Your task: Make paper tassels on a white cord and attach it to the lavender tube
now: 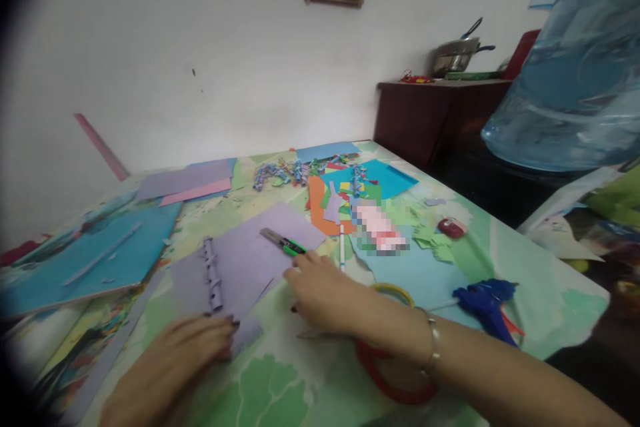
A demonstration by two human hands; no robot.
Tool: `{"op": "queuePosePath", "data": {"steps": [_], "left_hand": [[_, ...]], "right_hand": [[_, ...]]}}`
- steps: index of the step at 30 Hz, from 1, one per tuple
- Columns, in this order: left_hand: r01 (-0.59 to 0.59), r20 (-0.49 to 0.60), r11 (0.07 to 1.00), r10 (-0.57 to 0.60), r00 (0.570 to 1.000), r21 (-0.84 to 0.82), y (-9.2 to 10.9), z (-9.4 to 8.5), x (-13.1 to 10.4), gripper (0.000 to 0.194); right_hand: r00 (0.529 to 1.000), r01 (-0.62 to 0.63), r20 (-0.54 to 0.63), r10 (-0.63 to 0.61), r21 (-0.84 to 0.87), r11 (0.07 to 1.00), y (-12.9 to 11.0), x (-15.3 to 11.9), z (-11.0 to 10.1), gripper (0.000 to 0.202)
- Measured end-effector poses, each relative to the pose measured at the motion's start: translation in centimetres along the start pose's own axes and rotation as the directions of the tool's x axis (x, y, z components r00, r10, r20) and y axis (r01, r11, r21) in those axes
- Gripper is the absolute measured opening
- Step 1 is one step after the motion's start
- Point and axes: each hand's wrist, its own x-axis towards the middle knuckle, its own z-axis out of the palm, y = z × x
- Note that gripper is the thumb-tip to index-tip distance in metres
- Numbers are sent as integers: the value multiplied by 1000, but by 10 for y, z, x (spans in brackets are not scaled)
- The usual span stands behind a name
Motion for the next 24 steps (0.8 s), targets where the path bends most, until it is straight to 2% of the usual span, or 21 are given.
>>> {"op": "queuePosePath", "data": {"steps": [2, 3, 4, 6, 8, 11, 13, 18, 21, 24], "left_hand": [[-11, 41, 999, 9, 999, 52, -21, 5, 18, 20], [51, 43, 995, -55, 998, 82, -31, 8, 26, 19], [138, 92, 985, -148, 985, 104, -39, 12, 33, 21], [316, 189, 941, -335, 923, 123, -53, 20, 42, 20], [438, 288, 894, -447, 847, 97, -63, 28, 47, 21], [550, 415, 835, -505, 757, 15, -70, 38, 47, 22], [590, 436, 807, -526, 730, -13, -71, 41, 45, 23], [594, 430, 805, -530, 730, -16, -66, 42, 42, 17], [552, 423, 834, -493, 760, -19, -64, 40, 42, 8], [508, 373, 860, -458, 807, -45, -65, 39, 40, 9]], "right_hand": [[999, 27, 21, -27, -29, 999, -17, 13, 0, 34], [999, 27, 21, -27, -37, 999, -22, 18, 0, 33], [999, 19, 28, -18, -40, 999, -25, 22, 0, 33], [999, 4, 49, -2, -38, 999, -25, 25, 2, 36], [997, -1, 83, 4, -35, 999, -21, 23, 3, 40], [990, -1, 140, 9, -55, 998, -15, 12, 3, 43], [980, 11, 197, 5, -82, 997, -12, 3, 1, 39], [964, 13, 265, 12, -95, 995, -12, -9, -7, 27], [961, -2, 277, 23, -76, 997, -10, -7, -8, 25], [968, 8, 250, 8, -59, 998, -5, -3, -5, 20]]}}
